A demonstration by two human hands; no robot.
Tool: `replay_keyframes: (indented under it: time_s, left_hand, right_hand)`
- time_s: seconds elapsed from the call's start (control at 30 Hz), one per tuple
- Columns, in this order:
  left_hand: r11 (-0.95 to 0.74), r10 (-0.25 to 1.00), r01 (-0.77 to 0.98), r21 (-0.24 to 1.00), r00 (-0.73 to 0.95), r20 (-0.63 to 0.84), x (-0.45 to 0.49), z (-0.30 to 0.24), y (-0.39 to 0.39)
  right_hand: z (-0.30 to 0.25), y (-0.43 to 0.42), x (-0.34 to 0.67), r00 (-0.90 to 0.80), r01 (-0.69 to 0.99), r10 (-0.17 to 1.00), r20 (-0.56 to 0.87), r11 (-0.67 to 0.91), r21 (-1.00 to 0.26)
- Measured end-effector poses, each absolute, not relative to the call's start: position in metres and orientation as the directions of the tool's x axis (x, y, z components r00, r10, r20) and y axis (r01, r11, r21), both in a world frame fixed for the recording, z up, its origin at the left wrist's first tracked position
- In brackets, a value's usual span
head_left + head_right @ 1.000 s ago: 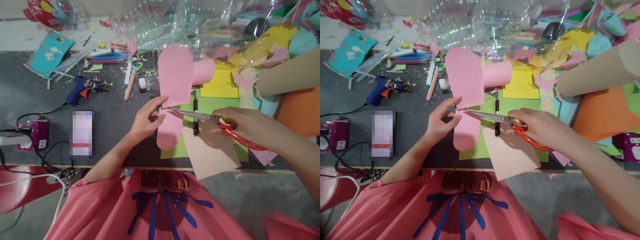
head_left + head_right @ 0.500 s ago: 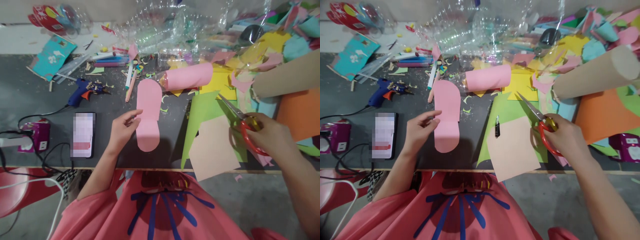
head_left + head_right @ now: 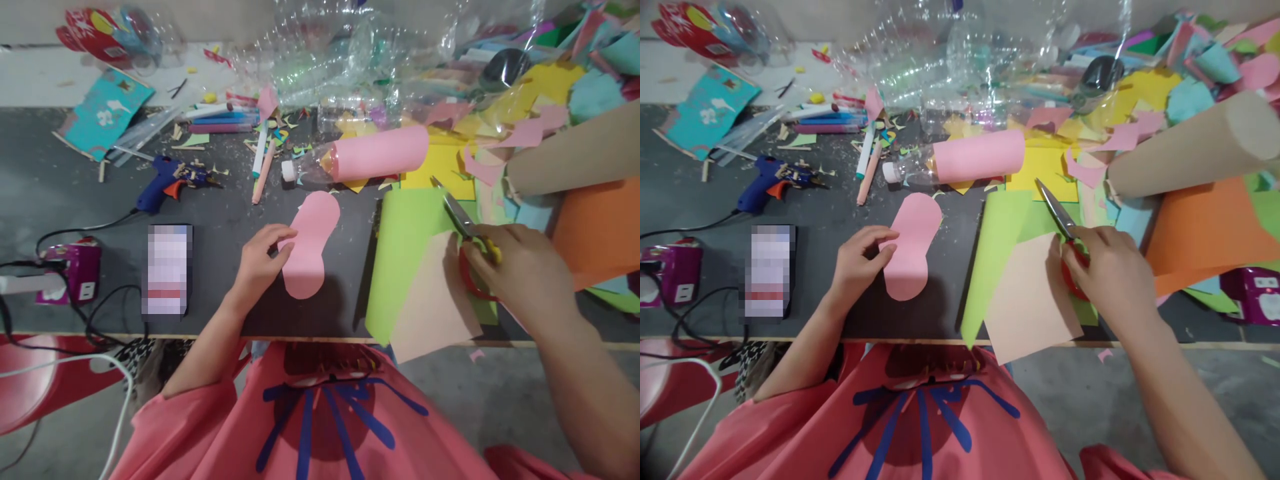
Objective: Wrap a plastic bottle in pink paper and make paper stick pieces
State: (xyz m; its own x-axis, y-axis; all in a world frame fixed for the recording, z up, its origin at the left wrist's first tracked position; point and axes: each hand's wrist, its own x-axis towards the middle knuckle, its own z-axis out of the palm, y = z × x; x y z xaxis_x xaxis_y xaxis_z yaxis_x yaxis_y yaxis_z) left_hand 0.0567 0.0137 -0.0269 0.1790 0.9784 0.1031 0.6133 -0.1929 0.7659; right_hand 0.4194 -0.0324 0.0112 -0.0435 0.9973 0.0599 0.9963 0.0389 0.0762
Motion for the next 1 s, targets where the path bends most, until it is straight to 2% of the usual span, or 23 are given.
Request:
replay_keyframes:
  time_s: [0.1, 0.17, 0.27, 0.43, 0.63, 0.73, 0.87, 1.0]
  left_hand:
    - [-0.263, 0.964, 0.658, 0.705, 0.201, 0.171, 0.055, -0.030, 0.015]
    - [-0.280, 0.960, 0.687, 0.670, 0.208, 0.188, 0.054, -0.030, 0.015]
    - [-0.279, 0.960, 0.726, 0.629, 0.205, 0.189, 0.052, -0.031, 0.016]
    - [-0.289, 0.957, 0.765, 0.576, 0.212, 0.198, 0.049, -0.032, 0.019]
    - [-0.281, 0.958, 0.816, 0.505, 0.211, 0.193, 0.043, -0.035, 0.021]
    - [-0.287, 0.956, 0.808, 0.514, 0.204, 0.212, 0.043, -0.034, 0.022]
    - [-0.283, 0.957, 0.769, 0.573, 0.183, 0.227, 0.044, -0.031, 0.022]
    - [-0.280, 0.956, 0.724, 0.630, 0.153, 0.250, 0.043, -0.030, 0.023]
  right_hand:
    - [0.011, -0.028, 0.396, -0.043, 0.964, 0.997, -0.057, 0.027, -0.263]
    - [0.008, -0.025, 0.378, -0.037, 0.930, 0.988, -0.148, -0.020, -0.366]
    - [0.001, -0.019, 0.353, -0.097, 0.911, 0.985, -0.143, 0.030, -0.410]
    - [-0.004, -0.002, 0.330, -0.147, 0.922, 0.977, -0.155, 0.078, -0.379]
    - [-0.004, 0.005, 0.310, -0.181, 0.767, 0.983, -0.020, 0.129, -0.628]
    - [-0.011, 0.004, 0.297, -0.267, 0.676, 0.963, 0.021, 0.203, -0.708]
    - [-0.016, 0.007, 0.275, -0.415, 0.675, 0.907, -0.074, 0.252, -0.693]
    - [-0.016, 0.013, 0.250, -0.490, 0.668, 0.862, -0.130, 0.276, -0.691]
